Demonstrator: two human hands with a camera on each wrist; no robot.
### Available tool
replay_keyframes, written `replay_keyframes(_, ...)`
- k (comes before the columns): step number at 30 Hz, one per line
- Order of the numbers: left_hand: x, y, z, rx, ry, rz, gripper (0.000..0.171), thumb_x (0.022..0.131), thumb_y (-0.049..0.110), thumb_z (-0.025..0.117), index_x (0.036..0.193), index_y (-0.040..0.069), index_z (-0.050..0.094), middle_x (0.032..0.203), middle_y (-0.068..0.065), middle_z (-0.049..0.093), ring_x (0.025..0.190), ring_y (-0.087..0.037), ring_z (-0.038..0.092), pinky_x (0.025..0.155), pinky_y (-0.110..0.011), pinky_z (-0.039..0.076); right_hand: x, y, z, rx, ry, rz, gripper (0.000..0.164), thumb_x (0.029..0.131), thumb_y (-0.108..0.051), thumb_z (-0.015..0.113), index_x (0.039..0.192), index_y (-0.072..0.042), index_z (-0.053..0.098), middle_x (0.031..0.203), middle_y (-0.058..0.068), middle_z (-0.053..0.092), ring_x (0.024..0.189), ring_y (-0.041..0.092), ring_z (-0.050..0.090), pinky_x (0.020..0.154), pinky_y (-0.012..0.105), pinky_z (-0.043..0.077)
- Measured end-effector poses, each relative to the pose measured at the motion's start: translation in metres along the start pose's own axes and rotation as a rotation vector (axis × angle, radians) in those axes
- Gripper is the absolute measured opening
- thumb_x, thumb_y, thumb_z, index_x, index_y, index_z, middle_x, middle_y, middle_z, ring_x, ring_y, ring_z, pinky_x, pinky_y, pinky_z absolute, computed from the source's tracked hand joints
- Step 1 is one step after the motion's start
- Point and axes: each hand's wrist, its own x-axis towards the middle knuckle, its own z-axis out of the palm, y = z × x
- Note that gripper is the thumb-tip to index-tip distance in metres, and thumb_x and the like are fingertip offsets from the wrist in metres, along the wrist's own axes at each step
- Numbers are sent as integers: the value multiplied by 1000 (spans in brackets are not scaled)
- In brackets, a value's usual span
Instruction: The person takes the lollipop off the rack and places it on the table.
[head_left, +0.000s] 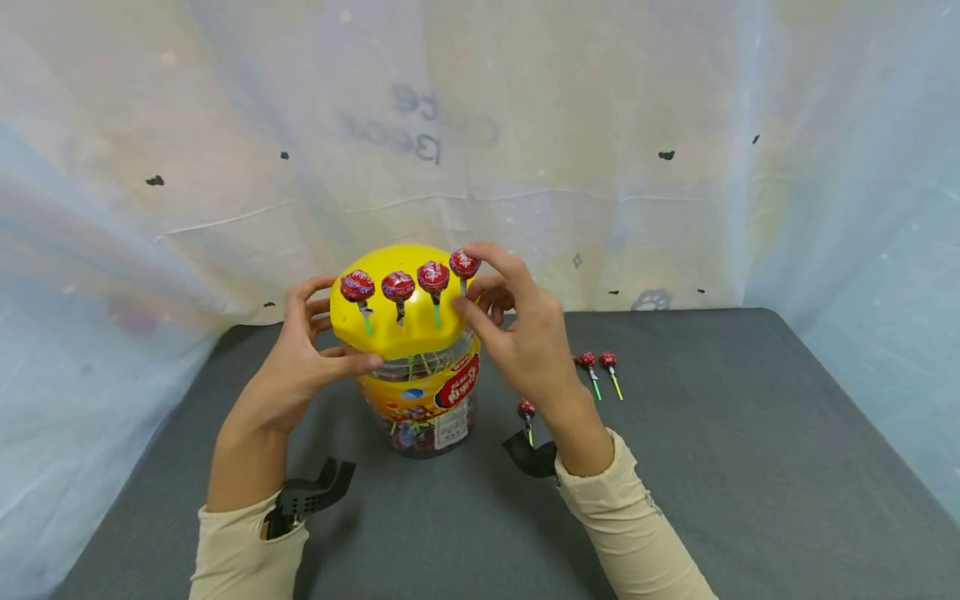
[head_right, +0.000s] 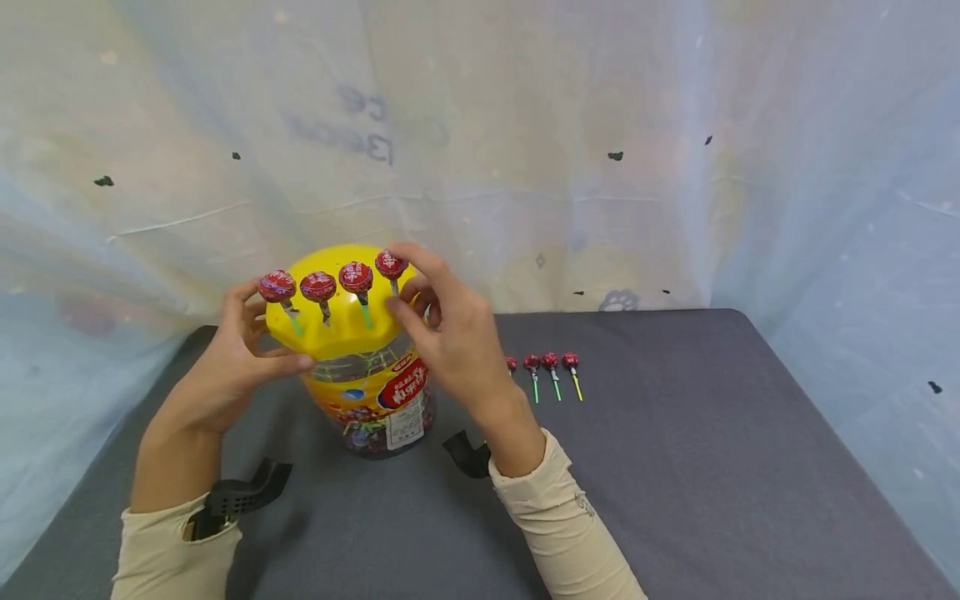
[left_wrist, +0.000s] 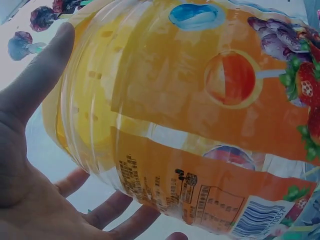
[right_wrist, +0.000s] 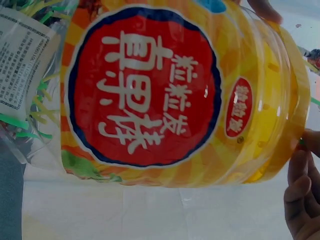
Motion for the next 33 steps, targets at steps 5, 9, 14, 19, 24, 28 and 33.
replay_keyframes(5,-1,2,1,19,5,-10,96,86,10,77,151,30,8,150,-8,20,125,-27,36,88,-20,49,0,0,1,-11,32,-28,47,93,-15,70,136,-16,49,88,5,68,73,10,55,65,22,48)
replay_keyframes(9,0,1,1,25,5,-10,96,86,11,77,151,31,8,150,-8,20,125,-28,36,89,-23,49,1,0,0,-11,46,-40,46,94,-14,69,135,-15,50,89,6,69,72,11,55,65,22,48)
replay_keyframes(14,0,1,1,29,3,-15,96,87,11,76,151,30,8,150,-8,21,124,-30,38,89,-24,49,1,0,0,9,46,-36,45,93,-14,69,135,-15,52,90,6,72,73,11,57,66,23,47)
replay_keyframes(19,-1,0,0,36,1,-20,97,87,12,77,152,30,7,151,-8,21,126,-30,37,90,-25,48,0,1,0,37,57,-25,44,92,-12,71,133,-14,56,92,8,74,74,11,59,66,24,47)
replay_keyframes(24,0,0,0,30,-2,-19,98,86,12,77,153,31,7,151,-8,21,127,-31,37,93,-31,47,1,5,0,86,54,-22,44,91,-11,71,133,-13,57,93,8,75,75,12,59,67,24,46)
replay_keyframes(28,0,-1,0,26,-9,-11,96,87,11,76,152,33,9,149,-8,21,127,-29,36,95,-36,45,2,7,-1,142,49,-4,46,90,-9,71,133,-11,56,91,9,73,75,12,56,66,25,43)
replay_keyframes(33,0,-2,0,29,-8,-5,95,87,11,76,151,36,11,149,-7,22,126,-26,35,96,-39,44,2,7,1,136,77,-18,45,91,-8,71,133,-10,56,92,10,73,78,13,58,69,25,42)
